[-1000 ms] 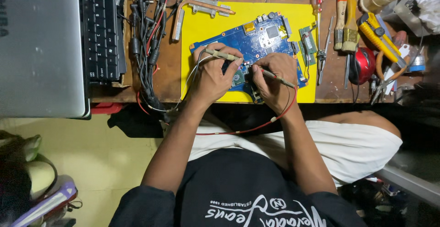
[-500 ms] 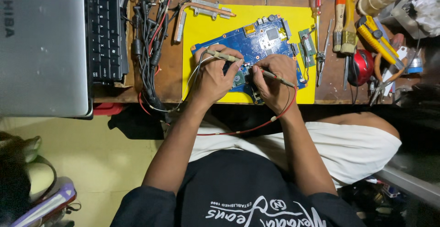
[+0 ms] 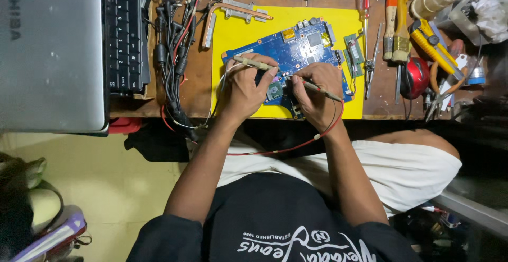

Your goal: The person uses a multimeter to test various points on a blue laptop motherboard placed on a yellow mat. They systematically move the probes across different components and connectors, occasionally flipping the board to access the other side.

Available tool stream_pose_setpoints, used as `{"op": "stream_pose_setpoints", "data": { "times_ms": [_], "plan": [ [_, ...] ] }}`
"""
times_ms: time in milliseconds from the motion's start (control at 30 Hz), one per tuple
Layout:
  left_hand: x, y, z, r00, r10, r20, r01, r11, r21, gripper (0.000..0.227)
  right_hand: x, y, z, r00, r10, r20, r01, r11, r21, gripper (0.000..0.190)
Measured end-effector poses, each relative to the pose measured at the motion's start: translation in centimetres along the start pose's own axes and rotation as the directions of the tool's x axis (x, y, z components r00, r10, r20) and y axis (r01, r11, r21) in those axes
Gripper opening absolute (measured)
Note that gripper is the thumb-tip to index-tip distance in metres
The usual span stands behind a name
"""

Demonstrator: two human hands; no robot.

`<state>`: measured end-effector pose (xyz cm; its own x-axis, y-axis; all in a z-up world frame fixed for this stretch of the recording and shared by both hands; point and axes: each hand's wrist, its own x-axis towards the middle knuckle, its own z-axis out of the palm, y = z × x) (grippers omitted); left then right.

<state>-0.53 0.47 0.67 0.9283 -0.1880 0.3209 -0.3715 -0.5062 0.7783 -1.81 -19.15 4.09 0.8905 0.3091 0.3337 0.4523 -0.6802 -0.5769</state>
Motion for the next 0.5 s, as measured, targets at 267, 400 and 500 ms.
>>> {"op": "stream_pose_setpoints", "data": {
  "times_ms": [267,400,500],
  "plan": [
    [-0.38,-0.14,-0.06,1.000,0.024,-0.005,-0.025,0.997,-0.073,0.010,-0.35,-0.16,0.20,0.998,-0.065,-0.010,0.065,0.998,-0.003,0.039],
    [-0.29,-0.22,-0.08,0.998,0.053,-0.027,-0.054,0.998,-0.045,0.008,-0.60,-0.33,0.35,0.982,-0.127,-0.140,0.131,0.991,0.022,0.022],
    [-0.18,-0.13,-0.14,0.998,0.063,-0.026,-0.063,0.998,-0.030,0.006,-0.56,-0.32,0.34,0.985,-0.119,-0.126,0.123,0.992,0.028,0.022]
  ]
}}
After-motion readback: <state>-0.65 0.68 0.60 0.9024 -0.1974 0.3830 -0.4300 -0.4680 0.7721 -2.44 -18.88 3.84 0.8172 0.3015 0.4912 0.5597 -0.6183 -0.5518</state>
